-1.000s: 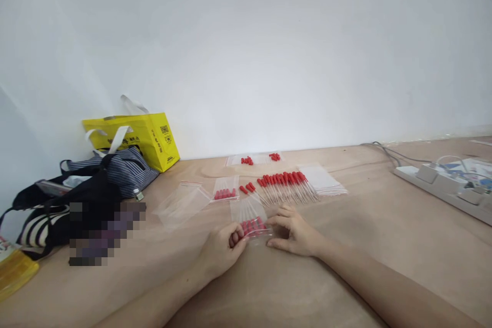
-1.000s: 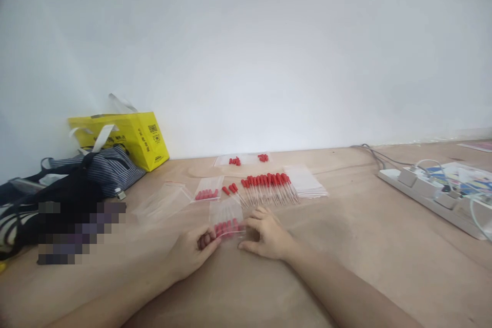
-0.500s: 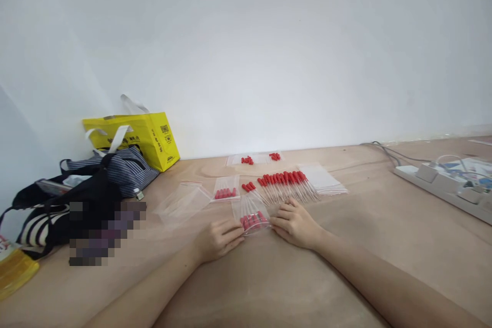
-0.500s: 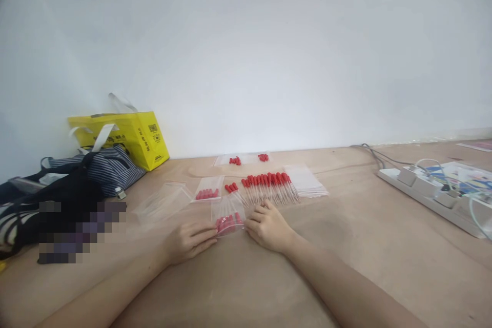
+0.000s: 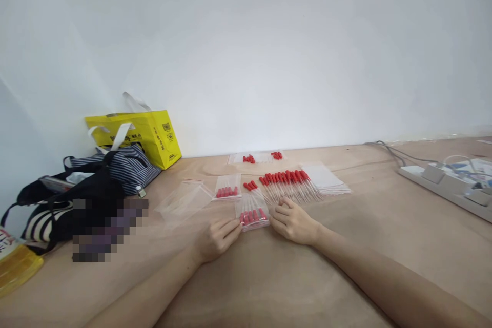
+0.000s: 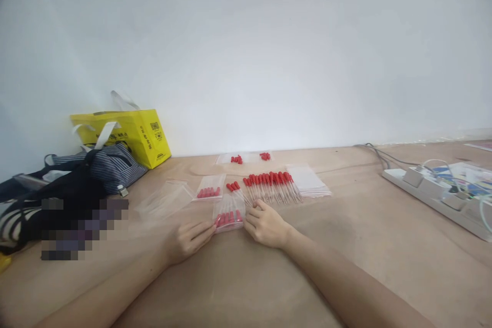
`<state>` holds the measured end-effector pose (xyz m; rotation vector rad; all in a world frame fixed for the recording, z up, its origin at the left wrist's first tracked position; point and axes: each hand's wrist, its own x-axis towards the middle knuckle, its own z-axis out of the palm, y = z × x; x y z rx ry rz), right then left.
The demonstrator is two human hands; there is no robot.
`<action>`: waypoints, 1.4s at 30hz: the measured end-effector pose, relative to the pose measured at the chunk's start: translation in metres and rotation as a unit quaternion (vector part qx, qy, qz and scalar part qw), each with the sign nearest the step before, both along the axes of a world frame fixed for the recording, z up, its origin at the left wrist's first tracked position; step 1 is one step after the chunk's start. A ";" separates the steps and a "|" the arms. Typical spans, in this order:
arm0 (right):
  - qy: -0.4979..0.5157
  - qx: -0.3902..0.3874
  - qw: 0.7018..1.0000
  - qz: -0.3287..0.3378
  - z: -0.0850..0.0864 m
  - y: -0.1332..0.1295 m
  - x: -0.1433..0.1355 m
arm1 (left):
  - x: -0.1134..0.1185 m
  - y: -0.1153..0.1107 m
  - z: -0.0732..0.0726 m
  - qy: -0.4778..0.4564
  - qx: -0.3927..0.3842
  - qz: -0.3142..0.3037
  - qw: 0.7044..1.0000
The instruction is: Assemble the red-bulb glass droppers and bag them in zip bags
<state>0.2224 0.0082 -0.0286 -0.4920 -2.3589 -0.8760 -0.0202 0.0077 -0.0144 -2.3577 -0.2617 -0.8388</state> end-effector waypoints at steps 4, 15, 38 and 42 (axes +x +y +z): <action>0.003 0.005 1.000 0.003 0.000 -0.001 -0.001 | 0.000 -0.001 0.002 -0.007 -0.003 -0.004 1.000; 0.027 0.048 0.998 0.010 0.003 -0.003 -0.006 | 0.002 -0.004 0.006 -0.051 -0.055 0.005 0.997; 0.052 0.073 0.995 0.040 -0.001 0.002 -0.057 | 0.002 -0.004 0.003 -0.026 -0.064 0.033 0.997; 0.028 0.083 0.995 0.049 0.001 0.001 -0.053 | 0.003 -0.006 0.005 -0.028 -0.065 0.025 0.997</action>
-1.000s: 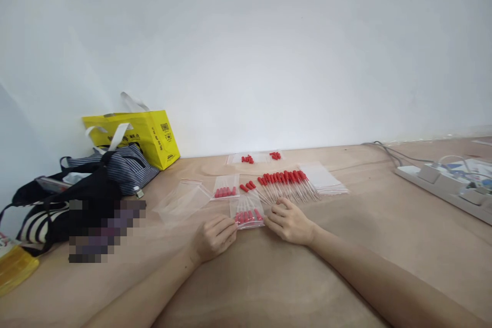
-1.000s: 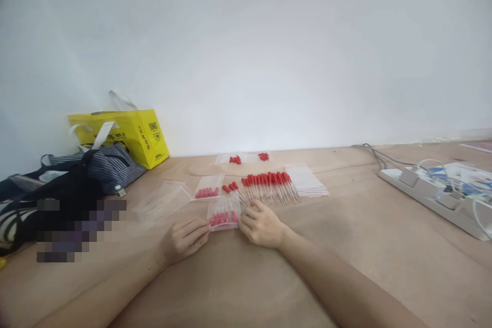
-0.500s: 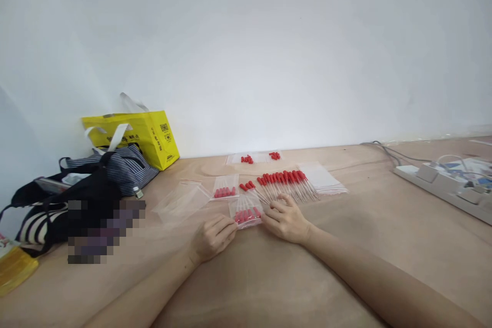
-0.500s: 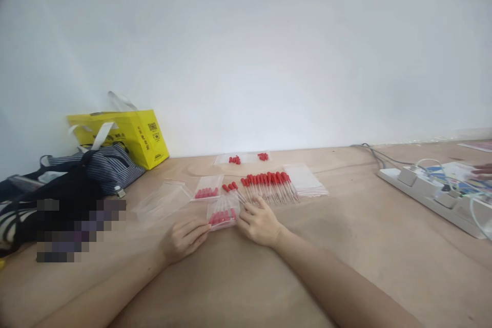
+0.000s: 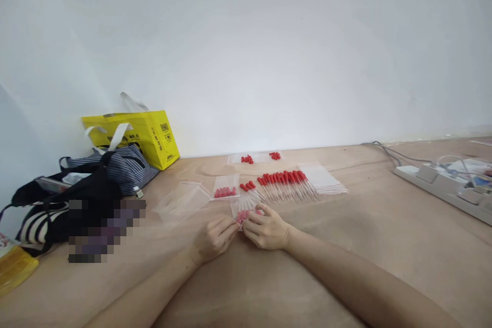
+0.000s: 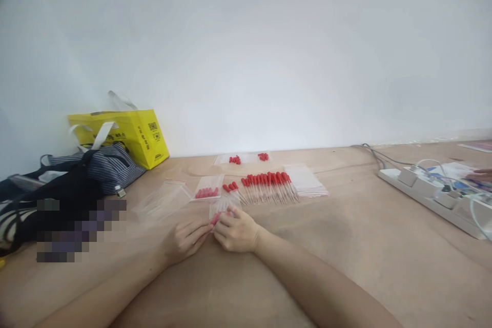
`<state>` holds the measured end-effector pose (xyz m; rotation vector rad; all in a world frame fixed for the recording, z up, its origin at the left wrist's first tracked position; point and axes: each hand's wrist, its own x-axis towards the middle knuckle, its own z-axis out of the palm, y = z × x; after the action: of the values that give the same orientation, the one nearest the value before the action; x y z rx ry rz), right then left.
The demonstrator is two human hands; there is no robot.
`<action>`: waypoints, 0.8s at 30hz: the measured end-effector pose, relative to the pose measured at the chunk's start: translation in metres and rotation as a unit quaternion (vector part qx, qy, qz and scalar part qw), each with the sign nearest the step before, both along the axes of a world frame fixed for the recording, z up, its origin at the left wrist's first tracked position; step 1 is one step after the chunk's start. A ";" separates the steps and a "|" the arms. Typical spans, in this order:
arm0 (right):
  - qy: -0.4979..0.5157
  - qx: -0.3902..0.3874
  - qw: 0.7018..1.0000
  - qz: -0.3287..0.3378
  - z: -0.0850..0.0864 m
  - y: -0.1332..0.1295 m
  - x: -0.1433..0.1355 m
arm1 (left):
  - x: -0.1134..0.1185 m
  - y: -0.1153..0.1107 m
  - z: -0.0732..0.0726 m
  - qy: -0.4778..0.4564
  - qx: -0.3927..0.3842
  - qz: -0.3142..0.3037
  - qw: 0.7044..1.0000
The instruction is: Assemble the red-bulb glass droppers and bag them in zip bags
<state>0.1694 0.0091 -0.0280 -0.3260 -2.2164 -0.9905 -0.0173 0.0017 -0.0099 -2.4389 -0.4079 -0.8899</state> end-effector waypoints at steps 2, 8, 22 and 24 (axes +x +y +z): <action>0.004 0.004 1.000 0.005 0.001 -0.001 0.004 | -0.001 -0.001 0.001 0.003 -0.004 0.002 1.000; 0.018 -0.008 1.000 -0.017 0.003 -0.003 0.029 | -0.007 0.000 -0.001 -0.012 -0.006 -0.007 1.000; 0.038 -0.189 0.981 -0.025 -0.003 -0.011 0.047 | -0.009 -0.005 -0.005 -0.231 -0.460 0.085 0.853; 0.048 -0.265 0.963 -0.025 -0.004 -0.014 0.045 | -0.005 -0.003 -0.005 -0.307 -0.561 0.100 0.762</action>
<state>0.2145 -0.0052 -0.0318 -0.6566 -2.3622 -0.3753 -0.0222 -0.0017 -0.0149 -2.8563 -1.8726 -1.6667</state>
